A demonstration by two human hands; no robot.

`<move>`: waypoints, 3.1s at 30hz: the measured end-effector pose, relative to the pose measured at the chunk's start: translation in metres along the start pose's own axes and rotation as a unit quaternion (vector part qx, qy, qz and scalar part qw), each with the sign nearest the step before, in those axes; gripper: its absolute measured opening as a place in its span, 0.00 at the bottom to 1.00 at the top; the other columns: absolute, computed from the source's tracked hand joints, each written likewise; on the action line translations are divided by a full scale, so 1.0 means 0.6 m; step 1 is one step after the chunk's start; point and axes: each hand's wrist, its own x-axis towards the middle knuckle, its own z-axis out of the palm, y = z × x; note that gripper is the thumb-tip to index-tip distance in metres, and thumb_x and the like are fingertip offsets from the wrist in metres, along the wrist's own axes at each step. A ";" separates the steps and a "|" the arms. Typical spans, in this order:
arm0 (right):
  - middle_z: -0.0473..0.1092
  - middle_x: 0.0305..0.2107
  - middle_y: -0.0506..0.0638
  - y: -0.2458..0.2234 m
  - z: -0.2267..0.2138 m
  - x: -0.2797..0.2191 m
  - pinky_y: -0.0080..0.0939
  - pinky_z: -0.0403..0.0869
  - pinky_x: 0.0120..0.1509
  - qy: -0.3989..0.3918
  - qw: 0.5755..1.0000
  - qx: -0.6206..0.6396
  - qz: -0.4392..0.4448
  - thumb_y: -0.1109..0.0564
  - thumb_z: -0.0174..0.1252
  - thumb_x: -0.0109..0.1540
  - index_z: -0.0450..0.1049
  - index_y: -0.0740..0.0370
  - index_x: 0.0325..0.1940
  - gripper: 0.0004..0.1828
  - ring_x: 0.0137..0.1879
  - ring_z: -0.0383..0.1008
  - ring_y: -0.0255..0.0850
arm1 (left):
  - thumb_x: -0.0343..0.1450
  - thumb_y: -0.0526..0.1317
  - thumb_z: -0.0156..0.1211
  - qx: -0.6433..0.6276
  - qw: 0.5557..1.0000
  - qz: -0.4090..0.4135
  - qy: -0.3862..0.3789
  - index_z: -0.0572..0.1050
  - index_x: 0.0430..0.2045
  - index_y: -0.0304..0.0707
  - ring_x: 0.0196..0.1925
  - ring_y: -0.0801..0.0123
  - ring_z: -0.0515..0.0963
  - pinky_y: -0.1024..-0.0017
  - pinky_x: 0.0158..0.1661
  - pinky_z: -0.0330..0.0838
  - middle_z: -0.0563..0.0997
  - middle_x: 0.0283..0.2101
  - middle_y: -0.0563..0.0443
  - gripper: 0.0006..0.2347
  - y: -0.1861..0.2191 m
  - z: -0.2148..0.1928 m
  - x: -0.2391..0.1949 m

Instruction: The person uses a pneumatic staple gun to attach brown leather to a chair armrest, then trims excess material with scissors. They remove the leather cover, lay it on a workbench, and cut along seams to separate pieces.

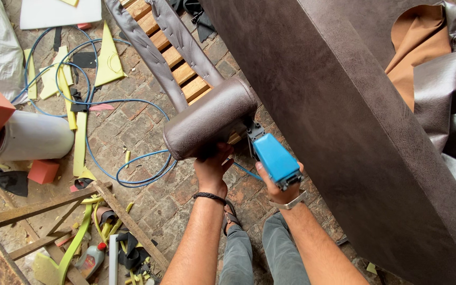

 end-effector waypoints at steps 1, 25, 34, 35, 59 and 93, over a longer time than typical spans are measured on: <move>0.68 0.12 0.42 0.004 0.001 0.000 0.36 0.68 0.23 -0.024 0.997 0.042 0.067 0.55 0.64 0.61 0.73 0.59 0.19 0.16 0.16 0.69 0.35 | 0.72 0.34 0.57 0.007 1.000 0.000 0.001 0.77 0.33 0.37 0.45 0.61 0.86 0.62 0.41 0.80 0.84 0.38 0.48 0.02 -0.001 -0.002 0.000; 0.60 0.19 0.45 0.004 -0.216 -0.149 0.43 0.67 0.32 -0.033 0.578 0.473 0.664 0.55 0.56 0.60 0.72 0.64 0.51 0.17 0.24 0.62 0.37 | 0.70 0.37 0.65 0.206 0.975 0.084 0.011 0.84 0.36 0.32 0.32 0.76 0.81 0.76 0.36 0.77 0.85 0.30 0.53 0.07 -0.173 -0.282 -0.243; 0.63 0.19 0.41 0.021 -0.235 -0.016 0.43 0.69 0.35 0.047 0.573 0.391 0.718 0.59 0.58 0.60 0.66 0.53 0.29 0.08 0.26 0.63 0.35 | 0.68 0.38 0.65 0.199 0.978 0.064 0.021 0.84 0.37 0.35 0.34 0.72 0.84 0.73 0.37 0.78 0.87 0.32 0.52 0.08 -0.122 -0.300 -0.309; 0.64 0.20 0.41 0.012 -0.245 -0.015 0.43 0.71 0.37 0.052 0.569 0.395 0.720 0.58 0.58 0.61 0.67 0.54 0.30 0.07 0.27 0.65 0.35 | 0.68 0.39 0.64 0.237 0.969 0.067 0.010 0.84 0.37 0.36 0.34 0.71 0.84 0.72 0.38 0.78 0.87 0.32 0.51 0.08 -0.115 -0.294 -0.325; 0.65 0.27 0.43 -0.371 -0.139 -0.029 0.48 0.72 0.49 0.076 0.581 0.427 0.689 0.37 0.53 0.68 0.67 0.56 0.43 0.21 0.35 0.66 0.38 | 0.67 0.46 0.63 0.412 0.906 0.095 -0.027 0.83 0.40 0.47 0.46 0.68 0.86 0.67 0.49 0.77 0.88 0.42 0.55 0.11 0.107 -0.536 -0.350; 0.76 0.51 0.49 -0.765 0.186 0.010 0.52 0.69 0.65 -0.836 0.376 0.343 0.205 0.50 0.60 0.63 0.70 0.59 0.62 0.24 0.59 0.74 0.42 | 0.60 0.41 0.75 0.193 0.827 0.090 0.520 0.74 0.50 0.41 0.38 0.53 0.81 0.57 0.37 0.80 0.78 0.42 0.35 0.24 0.132 -0.491 -0.547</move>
